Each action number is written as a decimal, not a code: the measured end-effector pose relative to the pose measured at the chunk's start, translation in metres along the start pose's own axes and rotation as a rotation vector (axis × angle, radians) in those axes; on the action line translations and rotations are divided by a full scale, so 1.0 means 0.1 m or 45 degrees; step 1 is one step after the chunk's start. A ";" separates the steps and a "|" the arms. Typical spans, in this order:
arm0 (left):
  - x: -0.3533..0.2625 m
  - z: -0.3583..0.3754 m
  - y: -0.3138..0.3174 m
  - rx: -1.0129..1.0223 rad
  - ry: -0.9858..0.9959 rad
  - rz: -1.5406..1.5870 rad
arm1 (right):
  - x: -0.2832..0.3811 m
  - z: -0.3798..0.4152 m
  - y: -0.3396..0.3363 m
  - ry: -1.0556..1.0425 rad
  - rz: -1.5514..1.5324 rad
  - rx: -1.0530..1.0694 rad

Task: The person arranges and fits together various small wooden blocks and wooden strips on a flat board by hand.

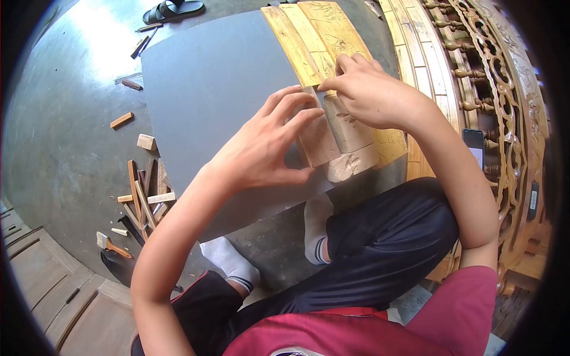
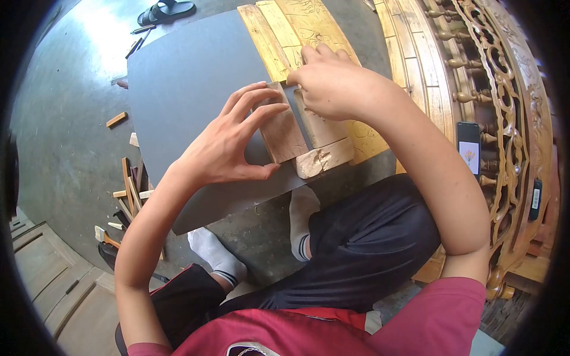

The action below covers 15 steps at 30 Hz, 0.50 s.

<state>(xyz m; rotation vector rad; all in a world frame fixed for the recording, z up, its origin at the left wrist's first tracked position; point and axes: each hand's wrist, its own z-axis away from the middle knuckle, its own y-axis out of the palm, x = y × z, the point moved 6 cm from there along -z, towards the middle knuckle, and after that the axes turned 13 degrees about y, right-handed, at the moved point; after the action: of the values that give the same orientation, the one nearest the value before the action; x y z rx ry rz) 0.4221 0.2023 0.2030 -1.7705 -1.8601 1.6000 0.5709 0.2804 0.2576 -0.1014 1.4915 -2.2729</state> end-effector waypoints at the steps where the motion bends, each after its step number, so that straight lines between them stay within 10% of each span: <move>1: 0.00 0.00 0.00 0.000 0.006 -0.003 | 0.00 0.00 0.02 0.001 0.005 0.035; 15: 0.00 0.01 0.02 -0.022 0.013 0.103 | -0.02 -0.06 0.10 -0.025 0.016 0.035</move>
<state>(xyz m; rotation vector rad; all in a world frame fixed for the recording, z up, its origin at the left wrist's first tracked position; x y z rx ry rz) 0.4225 0.2015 0.2008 -1.8801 -1.8253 1.6031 0.5742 0.2825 0.2461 -0.1053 1.4467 -2.2752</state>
